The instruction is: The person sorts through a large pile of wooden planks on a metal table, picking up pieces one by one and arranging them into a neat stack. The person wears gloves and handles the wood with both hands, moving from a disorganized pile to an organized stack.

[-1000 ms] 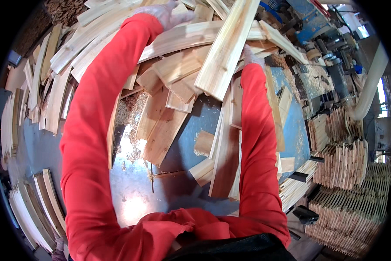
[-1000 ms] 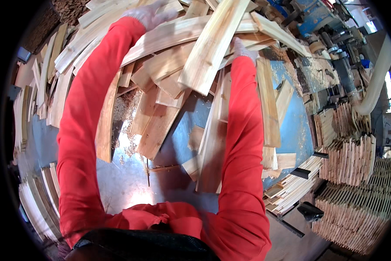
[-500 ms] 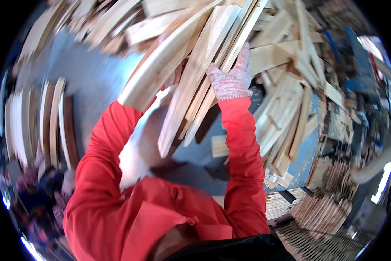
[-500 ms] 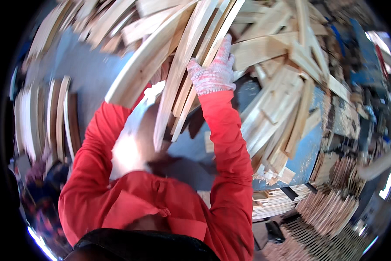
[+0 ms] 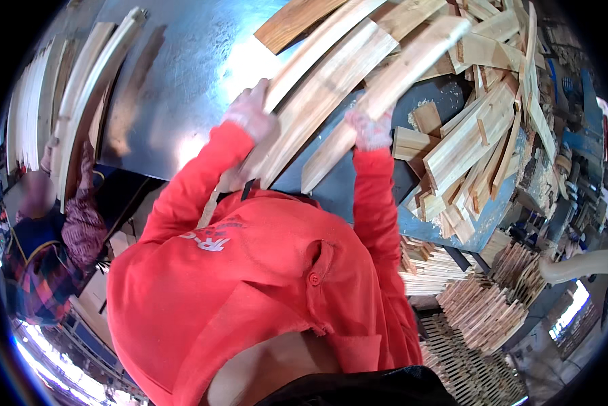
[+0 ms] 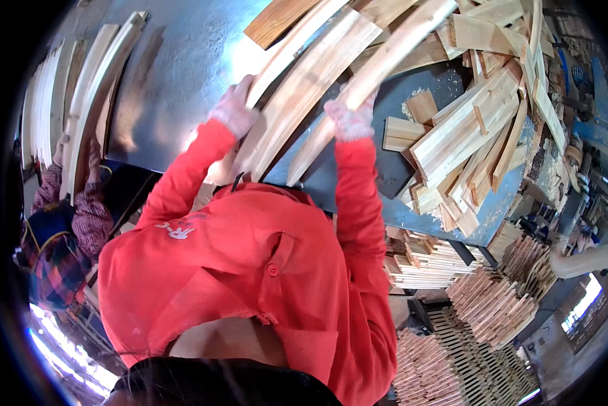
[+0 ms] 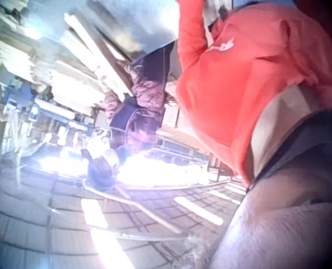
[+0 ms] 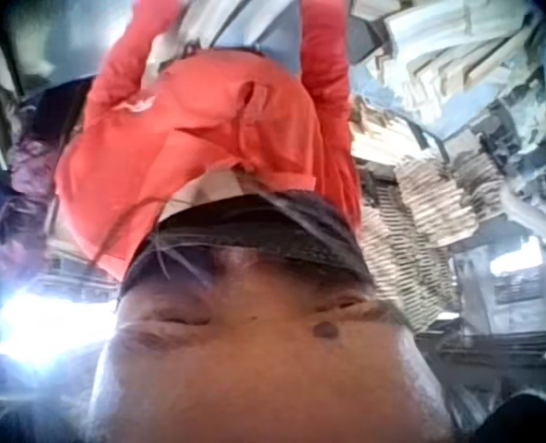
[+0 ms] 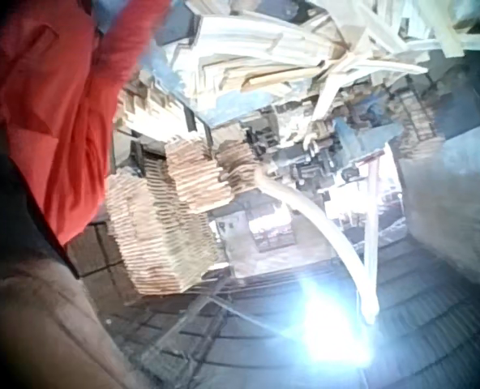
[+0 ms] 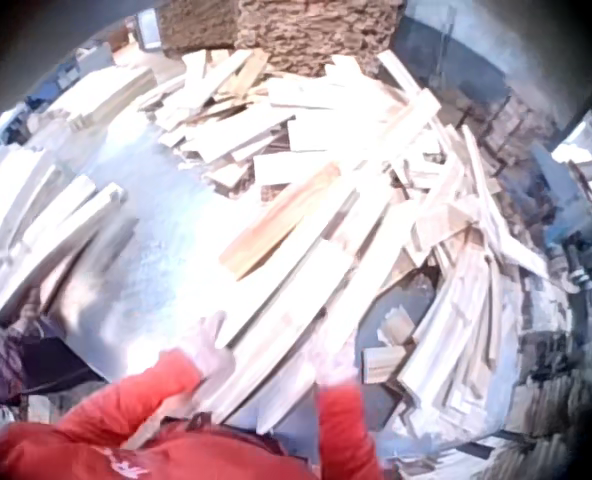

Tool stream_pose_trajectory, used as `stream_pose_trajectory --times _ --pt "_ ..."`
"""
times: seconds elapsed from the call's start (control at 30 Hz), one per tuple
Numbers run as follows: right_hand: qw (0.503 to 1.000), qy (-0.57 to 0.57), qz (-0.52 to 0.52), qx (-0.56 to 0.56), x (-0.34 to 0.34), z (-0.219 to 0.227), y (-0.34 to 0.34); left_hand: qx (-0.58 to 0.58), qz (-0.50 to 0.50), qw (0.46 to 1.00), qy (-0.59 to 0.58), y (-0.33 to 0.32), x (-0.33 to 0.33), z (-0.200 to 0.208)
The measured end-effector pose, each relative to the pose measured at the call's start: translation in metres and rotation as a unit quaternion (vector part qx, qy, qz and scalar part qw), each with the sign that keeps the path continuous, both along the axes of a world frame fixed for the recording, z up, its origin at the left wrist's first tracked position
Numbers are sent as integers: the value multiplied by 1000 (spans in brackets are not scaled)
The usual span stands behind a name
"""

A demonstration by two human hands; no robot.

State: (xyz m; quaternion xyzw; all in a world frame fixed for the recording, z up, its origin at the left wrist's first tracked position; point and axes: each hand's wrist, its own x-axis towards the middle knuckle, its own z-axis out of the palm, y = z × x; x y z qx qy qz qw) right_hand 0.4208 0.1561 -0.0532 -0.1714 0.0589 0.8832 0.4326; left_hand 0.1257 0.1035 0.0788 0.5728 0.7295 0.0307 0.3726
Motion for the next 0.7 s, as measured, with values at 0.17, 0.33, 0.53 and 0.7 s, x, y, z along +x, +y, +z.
stream_pose_trajectory --times 0.17,0.33,0.53,0.7 --pt "965 -230 -39 119 -25 46 -60 -93 -24 990 102 -98 -21 -8" --pt "767 -576 -217 179 -63 65 -69 31 -34 987 155 -117 -1 -35" --pt "821 -481 -111 286 -38 27 -57 105 108 977 -151 -124 -48 -53" --pt "630 -693 87 339 -176 108 -37 -58 188 808 -556 -107 -125 -68"
